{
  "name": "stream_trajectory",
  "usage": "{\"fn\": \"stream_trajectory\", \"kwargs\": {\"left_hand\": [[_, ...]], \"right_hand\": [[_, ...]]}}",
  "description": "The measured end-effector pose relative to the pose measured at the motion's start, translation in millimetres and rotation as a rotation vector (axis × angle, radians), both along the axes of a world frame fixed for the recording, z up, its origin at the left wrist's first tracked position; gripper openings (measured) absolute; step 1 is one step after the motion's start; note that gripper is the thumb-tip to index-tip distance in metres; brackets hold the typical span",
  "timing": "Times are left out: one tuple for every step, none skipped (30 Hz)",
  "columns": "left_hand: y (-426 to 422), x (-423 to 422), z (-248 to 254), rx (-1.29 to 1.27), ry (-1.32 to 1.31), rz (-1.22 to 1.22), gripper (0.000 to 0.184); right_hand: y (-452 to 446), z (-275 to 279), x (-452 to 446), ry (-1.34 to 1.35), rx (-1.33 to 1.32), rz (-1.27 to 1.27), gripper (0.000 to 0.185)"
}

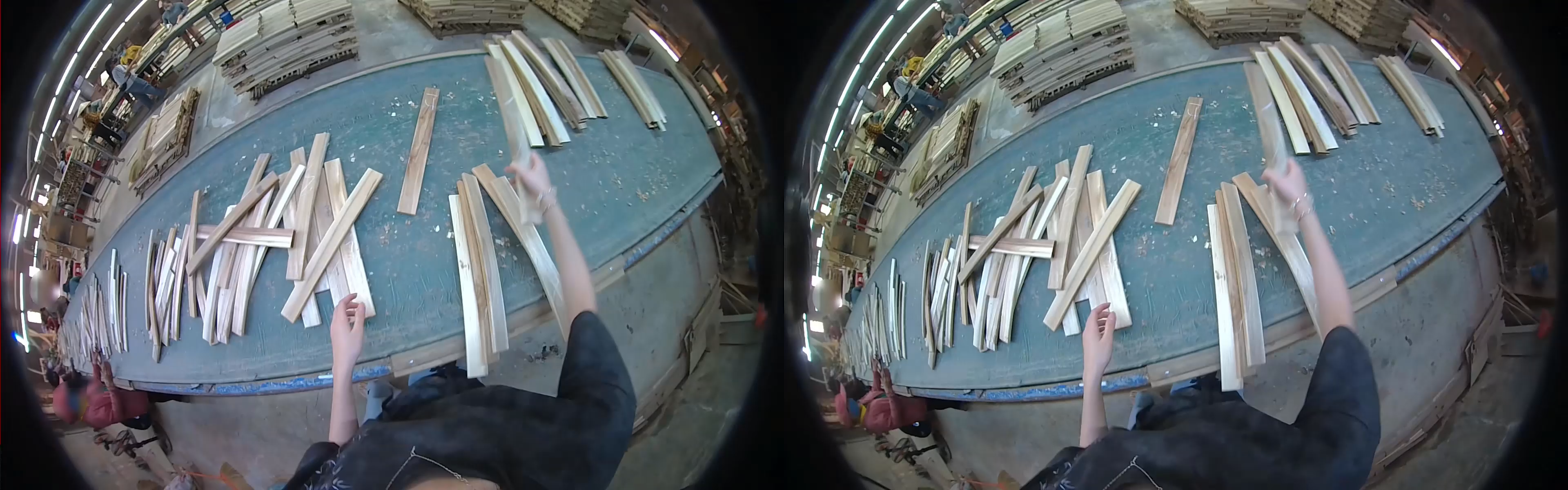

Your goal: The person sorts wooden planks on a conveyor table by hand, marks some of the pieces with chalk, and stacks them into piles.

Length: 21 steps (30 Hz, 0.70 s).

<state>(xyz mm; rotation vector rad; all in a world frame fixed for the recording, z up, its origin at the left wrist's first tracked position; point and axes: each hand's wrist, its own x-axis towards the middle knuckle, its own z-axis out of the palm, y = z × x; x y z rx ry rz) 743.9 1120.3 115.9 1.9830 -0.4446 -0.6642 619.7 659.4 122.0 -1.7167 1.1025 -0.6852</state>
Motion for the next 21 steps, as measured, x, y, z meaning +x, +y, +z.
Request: {"fn": "stream_trajectory", "kwargs": {"left_hand": [[-8,7,-6,0.005,-0.068,0.014,0.028],[-12,13,-2,0.071,-0.086,-0.011,0.027],[-13,17,-1,0.092,-0.094,0.026,0.025],[-12,21,-1,0.134,-0.129,0.058,0.024],[-7,25,-7,0.161,-0.138,0.086,0.025],[2,28,-15,0.175,-0.147,0.118,0.025],[7,32,-19,0.191,-0.159,0.152,0.026],[8,37,-23,0.209,-0.161,0.159,0.026],[10,40,-23,0.265,-0.173,0.162,0.026],[16,41,-22,0.325,-0.181,0.171,0.027],[23,46,-30,0.363,-0.274,0.163,0.03],[26,51,-37,0.412,-0.361,0.168,0.033],[20,54,-34,0.474,-0.472,0.167,0.037],[15,61,-32,0.541,-0.583,0.162,0.042],[28,70,-52,0.62,-0.755,0.113,0.052],[27,75,-53,0.671,-0.791,0.113,0.057],[33,82,-60,0.69,-0.736,0.12,0.059],[35,87,-64,0.675,-0.597,0.135,0.059],[36,86,-68,0.746,-0.626,0.13,0.057],[37,84,-70,0.812,-0.656,0.118,0.055],[39,84,-69,0.831,-0.652,0.129,0.055]], "right_hand": [[-26,16,5,0.12,0.076,0.005,0.045],[-81,-20,6,0.228,-0.145,-0.058,0.053],[-100,-14,12,0.342,-0.226,-0.051,0.057],[-117,-1,18,0.453,-0.31,-0.039,0.061],[-140,-7,24,0.544,-0.34,-0.062,0.066],[-163,-16,30,0.63,-0.368,-0.079,0.071],[-181,-22,34,0.533,-0.284,-0.009,0.07],[-196,-29,36,0.65,-0.319,-0.053,0.069],[-203,-28,40,0.767,-0.354,-0.092,0.068],[-218,-39,40,0.777,-0.39,-0.109,0.067],[-233,-52,38,0.784,-0.428,-0.109,0.066],[-243,-63,37,0.742,-0.496,-0.123,0.065],[-281,-100,31,0.72,-0.612,-0.095,0.064],[-286,-109,30,0.767,-0.81,-0.076,0.06],[-257,-85,40,0.872,-0.897,-0.129,0.054],[-308,-136,35,1.003,-1.039,-0.217,0.045],[-244,-97,50,1.054,-0.95,-0.363,0.04],[-229,-93,53,1.072,-1.048,-0.377,0.041],[-217,-90,57,1.089,-1.15,-0.404,0.042],[-195,-80,61,1.12,-1.055,-0.356,0.045],[-167,-68,66,1.153,-0.957,-0.318,0.048]]}}
